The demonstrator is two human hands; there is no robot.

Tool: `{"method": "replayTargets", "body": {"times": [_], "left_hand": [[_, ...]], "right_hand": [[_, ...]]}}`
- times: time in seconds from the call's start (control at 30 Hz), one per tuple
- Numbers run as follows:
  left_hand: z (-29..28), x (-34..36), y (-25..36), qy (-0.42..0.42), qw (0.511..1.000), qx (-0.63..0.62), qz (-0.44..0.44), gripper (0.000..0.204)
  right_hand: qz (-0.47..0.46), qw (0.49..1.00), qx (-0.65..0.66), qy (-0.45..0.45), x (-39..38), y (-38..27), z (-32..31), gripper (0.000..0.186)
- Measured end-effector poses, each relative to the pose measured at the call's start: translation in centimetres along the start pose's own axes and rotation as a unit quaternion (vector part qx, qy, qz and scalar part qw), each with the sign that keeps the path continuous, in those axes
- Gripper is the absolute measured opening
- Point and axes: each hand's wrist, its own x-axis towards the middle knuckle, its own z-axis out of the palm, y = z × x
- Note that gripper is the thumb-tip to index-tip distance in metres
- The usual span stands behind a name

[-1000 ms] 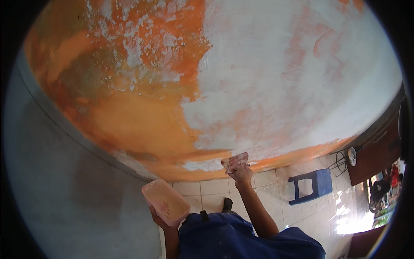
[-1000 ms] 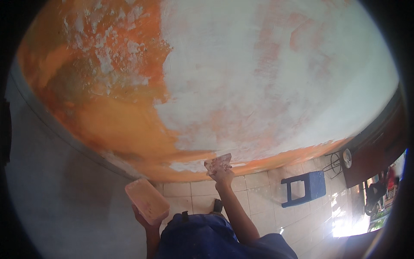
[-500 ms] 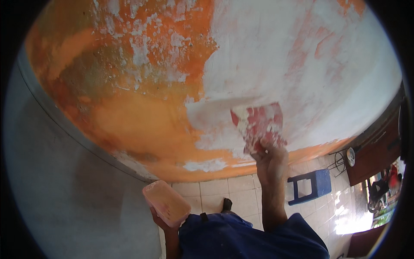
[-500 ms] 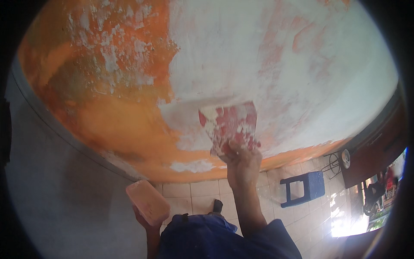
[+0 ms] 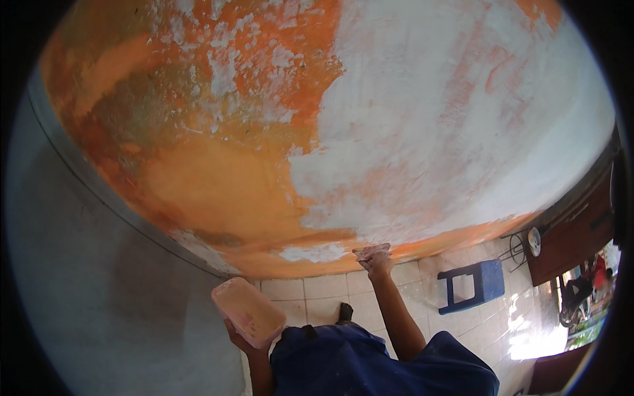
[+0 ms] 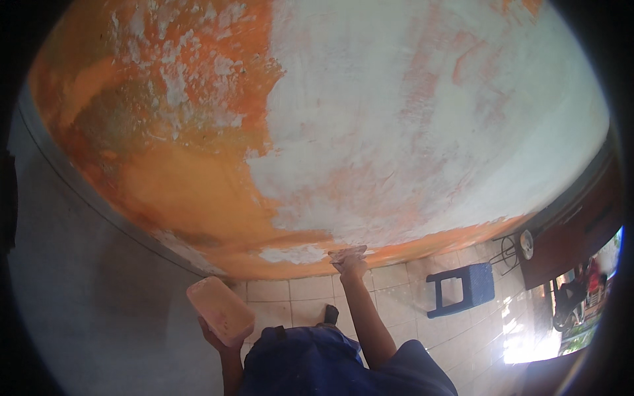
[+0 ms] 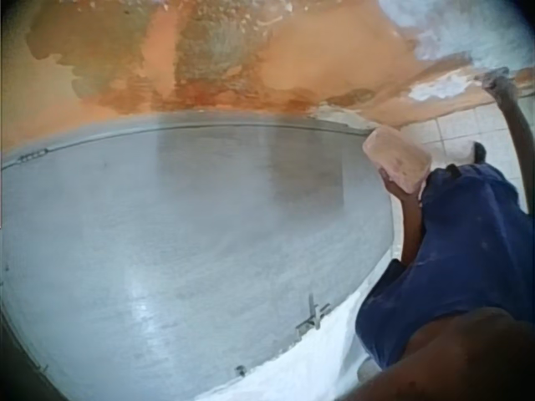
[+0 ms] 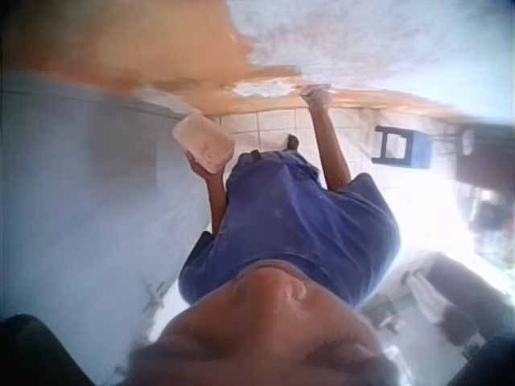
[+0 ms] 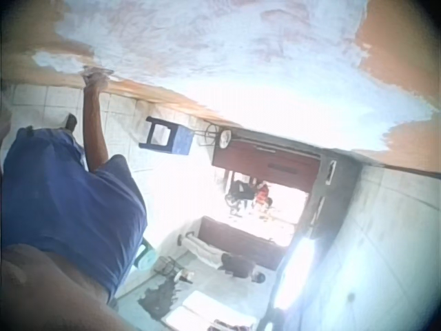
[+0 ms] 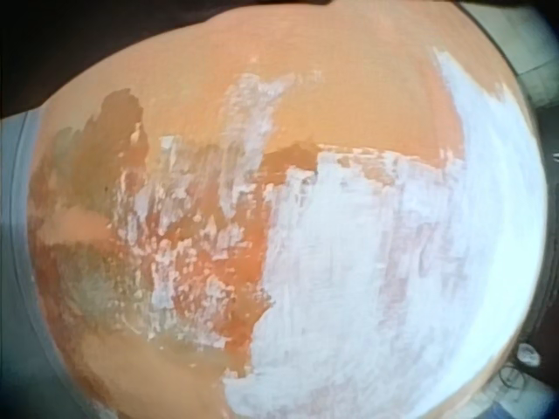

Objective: The person applies white plaster to an orange wall using a putty knife, smoothing the material over the surface and periodically scooping more plaster from a plastic container held in the other hand.

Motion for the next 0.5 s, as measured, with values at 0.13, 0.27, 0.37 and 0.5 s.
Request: {"method": "replayTargets", "body": {"times": [0.13,0.27,0.37,0.5], "left_hand": [[-0.2,-0.1,-0.5,0.024,1.0,0.007,0.011,0.054],[-0.8,0.0,-0.9,0.032,0.999,-0.003,0.018,0.054],[-1.6,-0.1,-1.3,0.019,1.0,-0.007,0.009,0.056],[-0.7,0.1,-1.6,0.018,0.999,-0.027,-0.013,0.057]], "right_hand": [[-0.013,1.0,0.002,-0.02,0.7,-1.1,-0.1,0.026],[-0.022,1.0,0.001,0.001,-1.3,-2.5,0.7,0.031],[-0.044,0.998,-0.016,0.04,-1.5,-3.0,0.1,0.025],[-0.057,0.996,-0.006,-0.065,2.3,-4.1,-3.1,0.012]]}}
